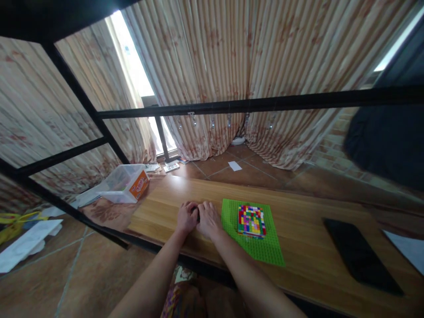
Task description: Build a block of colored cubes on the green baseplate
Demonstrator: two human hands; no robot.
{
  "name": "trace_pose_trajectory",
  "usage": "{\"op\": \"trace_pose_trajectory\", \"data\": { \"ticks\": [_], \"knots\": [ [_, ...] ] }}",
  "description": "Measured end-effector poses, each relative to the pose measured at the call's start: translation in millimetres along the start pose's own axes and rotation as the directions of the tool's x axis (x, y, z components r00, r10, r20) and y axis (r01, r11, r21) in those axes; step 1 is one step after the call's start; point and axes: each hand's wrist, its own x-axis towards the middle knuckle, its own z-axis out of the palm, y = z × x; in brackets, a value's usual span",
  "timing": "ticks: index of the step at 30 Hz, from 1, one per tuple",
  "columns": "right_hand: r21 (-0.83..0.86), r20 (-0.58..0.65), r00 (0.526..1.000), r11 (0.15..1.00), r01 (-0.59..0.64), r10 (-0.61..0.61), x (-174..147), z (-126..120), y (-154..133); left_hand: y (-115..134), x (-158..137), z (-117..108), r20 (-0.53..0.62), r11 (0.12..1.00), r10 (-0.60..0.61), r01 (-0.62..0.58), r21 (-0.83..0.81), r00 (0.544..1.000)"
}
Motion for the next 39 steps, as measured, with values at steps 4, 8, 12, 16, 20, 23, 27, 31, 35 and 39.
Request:
{"op": "trace_pose_trajectory", "data": {
  "ticks": [4,8,12,16,20,23,27,31,35,39],
  "knots": [
    [0.000,0.004,1.000,1.000,-0.023,0.023,0.7,2.4,0.8,-0.4,0.8,0.9,-0.002,1.000,-0.011,0.011,-0.009,1.000],
    [0.008,0.000,0.999,0.999,-0.047,0.047,1.9,4.3,1.0,0.3,0.6,1.0,-0.005,1.000,-0.028,0.028,-0.005,1.000],
    [0.014,0.003,0.999,0.999,-0.038,0.038,2.8,4.8,0.6,0.8,0.0,0.0,-0.011,0.999,-0.040,0.040,-0.010,0.999],
    [0.025,0.004,1.000,1.000,-0.001,0.001,1.5,4.1,1.8,-0.2,0.5,0.0,-0.023,0.999,-0.040,0.039,-0.017,0.999],
    [0.042,-0.005,0.999,0.998,0.043,-0.043,-1.7,3.4,3.8,-1.2,0.7,1.3,-0.037,1.000,-0.030,0.030,0.001,0.999],
    [0.044,-0.017,0.998,0.998,0.055,-0.054,-3.3,3.9,3.9,-1.6,-0.2,2.1,-0.040,1.000,-0.018,0.018,0.020,0.999],
    [0.027,-0.030,0.998,0.998,0.061,-0.060,-4.8,4.9,2.0,-2.6,-2.2,3.3,-0.051,0.999,-0.016,0.018,0.044,0.999],
    [-0.014,-0.021,0.999,0.999,0.044,-0.045,-5.9,5.0,-0.2,-3.6,-3.8,5.0,-0.063,0.998,-0.024,0.027,0.053,0.998],
    [-0.079,0.003,1.000,0.997,0.012,-0.011,-5.5,3.6,-1.7,-3.6,-4.2,6.3,-0.066,0.998,-0.041,0.044,0.044,0.997],
    [-0.148,0.017,0.999,0.989,-0.028,0.031,-4.9,1.2,-3.4,-3.4,-3.6,7.2,-0.062,0.999,-0.036,0.038,0.025,0.997]
  ]
}}
